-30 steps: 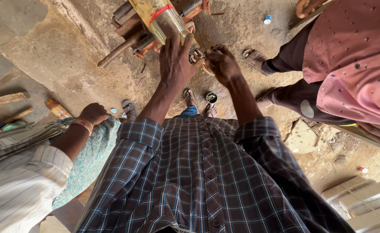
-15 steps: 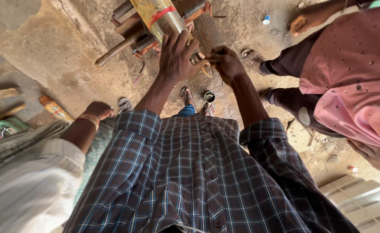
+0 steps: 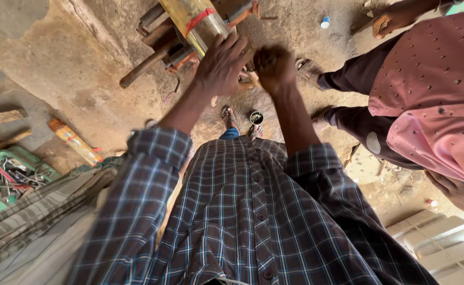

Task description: The person works on a yellow metal cylinder mounted on a stand, using a small metal rod to adjust or clean the end cap and then striking it with a hammer. Another person assists by holding the cylinder steady.

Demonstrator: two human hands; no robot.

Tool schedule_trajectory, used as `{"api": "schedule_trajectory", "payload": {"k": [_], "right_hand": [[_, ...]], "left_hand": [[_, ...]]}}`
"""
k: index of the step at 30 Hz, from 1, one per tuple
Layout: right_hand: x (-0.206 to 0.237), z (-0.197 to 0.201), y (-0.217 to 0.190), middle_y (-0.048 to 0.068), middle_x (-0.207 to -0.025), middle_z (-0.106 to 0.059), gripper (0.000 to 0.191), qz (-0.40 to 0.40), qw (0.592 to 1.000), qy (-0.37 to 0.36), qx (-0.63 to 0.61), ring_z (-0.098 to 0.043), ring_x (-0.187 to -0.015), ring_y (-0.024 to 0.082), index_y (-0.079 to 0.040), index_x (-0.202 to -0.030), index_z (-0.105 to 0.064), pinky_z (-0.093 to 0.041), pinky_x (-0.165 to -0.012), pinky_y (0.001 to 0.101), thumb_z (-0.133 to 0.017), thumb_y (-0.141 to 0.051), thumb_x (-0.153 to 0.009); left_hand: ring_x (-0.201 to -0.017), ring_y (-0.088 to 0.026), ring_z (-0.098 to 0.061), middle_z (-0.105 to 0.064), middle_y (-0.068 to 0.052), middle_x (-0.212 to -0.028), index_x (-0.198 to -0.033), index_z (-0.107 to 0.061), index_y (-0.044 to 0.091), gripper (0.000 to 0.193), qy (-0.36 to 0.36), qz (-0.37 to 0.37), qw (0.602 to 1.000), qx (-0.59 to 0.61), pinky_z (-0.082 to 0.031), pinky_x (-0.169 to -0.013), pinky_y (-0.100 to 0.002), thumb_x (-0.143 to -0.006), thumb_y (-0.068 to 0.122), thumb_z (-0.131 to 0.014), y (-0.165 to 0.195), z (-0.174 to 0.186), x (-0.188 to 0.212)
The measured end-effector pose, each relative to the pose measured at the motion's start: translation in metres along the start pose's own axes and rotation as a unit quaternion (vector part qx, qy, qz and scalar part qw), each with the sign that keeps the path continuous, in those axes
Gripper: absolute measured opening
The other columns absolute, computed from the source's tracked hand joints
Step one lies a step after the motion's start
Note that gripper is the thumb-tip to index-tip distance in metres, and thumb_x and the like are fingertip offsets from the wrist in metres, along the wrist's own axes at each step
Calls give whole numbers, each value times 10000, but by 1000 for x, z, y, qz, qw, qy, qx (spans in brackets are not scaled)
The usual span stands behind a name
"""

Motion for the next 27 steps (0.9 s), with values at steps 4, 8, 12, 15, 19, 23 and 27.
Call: {"api": "schedule_trajectory", "payload": {"k": [4, 8, 12, 15, 19, 23, 27], "right_hand": [[-9, -10, -8, -11, -646, -336, 260, 54, 977, 182, 99, -273, -540, 137, -134, -801, -477, -273, -487, 317, -734, -146, -835], [-1, -16, -12, 11, -610, -531, 99, 148, 909, 320, 224, -400, -521, 115, -33, -780, -659, -415, -489, 291, -757, -46, -779], [2, -18, -20, 9, -549, -516, 138, 268, 863, 327, 277, -413, -470, 118, -44, -676, -593, -372, -378, 333, -712, 18, -708], [6, -40, -34, 12, -581, -467, 211, 440, 767, 214, 414, -364, -516, 133, -71, -660, -507, -322, -441, 313, -672, 11, -762], [17, -57, -20, -22, -571, -433, 341, 530, 681, 83, 499, -358, -524, 123, -113, -631, -418, -333, -505, 268, -637, -37, -881], [43, -44, 7, 41, -831, -477, 205, 456, 809, -43, 368, -451, -767, 143, -67, -871, -467, -424, -705, 291, -624, -97, -998], [67, -19, 27, 88, -1064, -578, 122, 360, 839, -73, 401, -584, -871, 161, -95, -1160, -541, -561, -776, 300, -483, -139, -1061]], "left_hand": [[-1236, -352, -498, -588, -209, -1262, -849, -749, 10, 749, -137, -51, 989, -15, -326, -1094, -522, -603, 706, -871, -3, -10, -18], [-1228, -300, -522, -639, -118, -1210, -862, -758, 76, 456, -156, 22, 987, 37, -318, -1141, -491, -565, 407, -859, -7, -22, -29], [-1133, -324, -551, -651, -157, -1101, -855, -743, 13, 485, -119, 44, 984, 128, -323, -1122, -530, -681, 449, -862, -7, -28, -28], [-1102, -328, -566, -662, -152, -1079, -943, -739, 19, 450, -55, 15, 990, 129, -339, -1078, -563, -675, 366, -841, -11, -23, -34], [-1076, -351, -564, -651, -188, -1044, -1074, -684, 15, 494, -52, 18, 984, 169, -390, -1000, -549, -782, 390, -817, -20, -19, -38], [-1012, -325, -565, -630, -216, -1101, -1193, -633, -102, 654, -24, 7, 981, 195, -415, -952, -485, -729, 320, -819, -28, -15, -35], [-1055, -284, -554, -611, -116, -1054, -1011, -682, 55, 423, 54, -35, 979, 191, -402, -930, -437, -684, 276, -834, -27, -14, -29]]}}
Point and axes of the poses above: each hand's wrist, its own x-axis away from the middle knuckle, its own z-axis out of the back of the hand, y = z × x, the point moved 6 cm from there along -x, towards the middle knuckle
